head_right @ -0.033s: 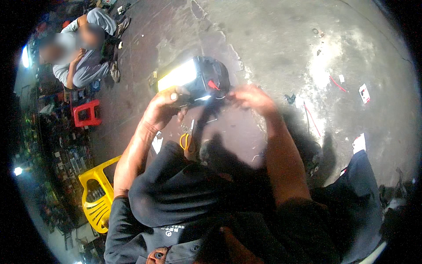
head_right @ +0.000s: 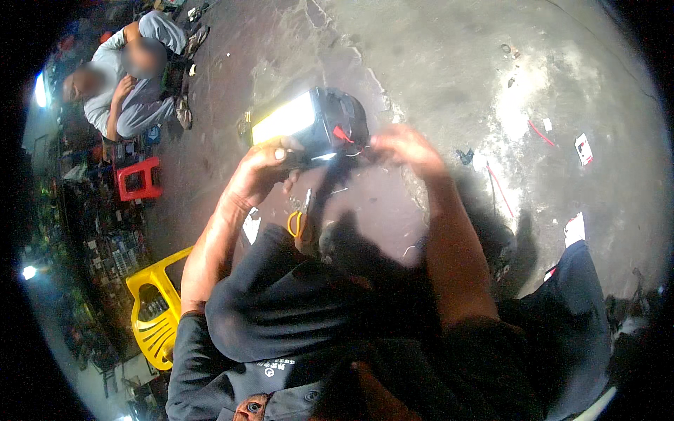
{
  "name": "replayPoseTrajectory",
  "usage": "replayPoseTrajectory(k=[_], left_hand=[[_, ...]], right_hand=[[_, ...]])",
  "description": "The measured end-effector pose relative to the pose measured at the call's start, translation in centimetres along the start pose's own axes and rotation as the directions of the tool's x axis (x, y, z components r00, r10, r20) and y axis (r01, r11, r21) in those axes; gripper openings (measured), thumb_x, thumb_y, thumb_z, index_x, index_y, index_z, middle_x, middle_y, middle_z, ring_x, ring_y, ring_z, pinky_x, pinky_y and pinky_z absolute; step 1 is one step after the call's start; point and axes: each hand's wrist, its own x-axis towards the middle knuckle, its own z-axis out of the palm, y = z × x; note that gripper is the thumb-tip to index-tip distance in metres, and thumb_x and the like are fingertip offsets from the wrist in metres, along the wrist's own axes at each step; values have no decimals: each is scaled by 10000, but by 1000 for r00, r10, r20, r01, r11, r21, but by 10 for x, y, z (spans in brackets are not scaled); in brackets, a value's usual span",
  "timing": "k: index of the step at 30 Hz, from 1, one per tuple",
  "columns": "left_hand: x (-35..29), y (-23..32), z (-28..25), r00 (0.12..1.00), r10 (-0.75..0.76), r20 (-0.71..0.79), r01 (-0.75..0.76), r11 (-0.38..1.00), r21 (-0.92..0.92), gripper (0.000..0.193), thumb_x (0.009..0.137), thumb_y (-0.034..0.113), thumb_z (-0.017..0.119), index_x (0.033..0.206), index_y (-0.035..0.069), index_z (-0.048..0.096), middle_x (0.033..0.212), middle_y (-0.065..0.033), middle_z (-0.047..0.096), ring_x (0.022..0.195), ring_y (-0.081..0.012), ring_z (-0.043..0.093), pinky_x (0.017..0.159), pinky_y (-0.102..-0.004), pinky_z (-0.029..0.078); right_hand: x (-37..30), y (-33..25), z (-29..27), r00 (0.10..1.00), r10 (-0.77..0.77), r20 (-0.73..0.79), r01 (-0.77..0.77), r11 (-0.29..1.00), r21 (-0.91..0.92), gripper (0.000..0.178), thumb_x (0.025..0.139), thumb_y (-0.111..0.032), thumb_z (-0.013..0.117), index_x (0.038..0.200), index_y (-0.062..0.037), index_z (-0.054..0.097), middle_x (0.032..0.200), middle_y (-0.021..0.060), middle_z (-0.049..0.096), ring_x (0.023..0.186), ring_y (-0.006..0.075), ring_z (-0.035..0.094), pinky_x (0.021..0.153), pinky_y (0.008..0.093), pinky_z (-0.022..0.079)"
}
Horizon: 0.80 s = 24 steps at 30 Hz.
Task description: The person repairs electrical wires on a battery by stripping wire ends with pliers, twisting wires together, and securing the connection with electrical tape.
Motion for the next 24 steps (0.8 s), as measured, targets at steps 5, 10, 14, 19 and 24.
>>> replayPoseTrajectory(k=[5, 10, 14, 19, 24], left_hand=[[0, 0, -6, 991, -43, -126, 76, 959, 272, 381, 791, 266, 689, 1078, 29, 603, 848, -37, 601, 665, -123, 584, 506, -260, 451], [7, 6, -1, 985, -93, -145, 132, 946, 297, 402, 773, 270, 692, 1093, 50, 588, 867, -39, 604, 682, -114, 572, 515, -243, 430], [0, 11, -1, 987, -61, -148, 113, 921, 372, 460, 742, 290, 709, 1101, 35, 577, 883, -44, 599, 720, -109, 564, 543, -239, 422], [-9, 9, -3, 991, -97, -95, 125, 927, 354, 503, 730, 304, 729, 1112, 31, 546, 913, -40, 586, 731, -112, 529, 585, -242, 417], [-8, 2, -17, 993, -111, -49, 121, 935, 333, 487, 745, 298, 725, 1108, 33, 540, 925, -47, 588, 744, -118, 541, 597, -251, 430]], right_hand=[[-16, -99, 50, 629, -624, -463, 568, 776, -274, 380, 880, -242, 671, 1156, 15, 621, 959, 119, 689, 826, 191, 643, 760, 316, 518], [-25, -95, 117, 834, -544, -93, 539, 839, -74, 337, 905, -169, 642, 1184, 13, 593, 1043, 122, 683, 919, 142, 637, 795, 277, 511], [-23, -60, 107, 896, -163, 414, 203, 978, -54, 403, 937, -189, 568, 1287, 11, 550, 1234, 169, 628, 1161, 254, 589, 1056, 350, 397], [-12, -53, 89, 811, -115, 574, 415, 805, -424, 344, 943, -198, 557, 1233, -17, 597, 1189, 111, 658, 1152, 223, 593, 1140, 368, 263], [-6, -47, 88, 743, 12, 669, 321, 871, -372, 282, 925, -201, 614, 1138, -21, 654, 1051, 78, 691, 1043, 156, 619, 1108, 364, 298]])
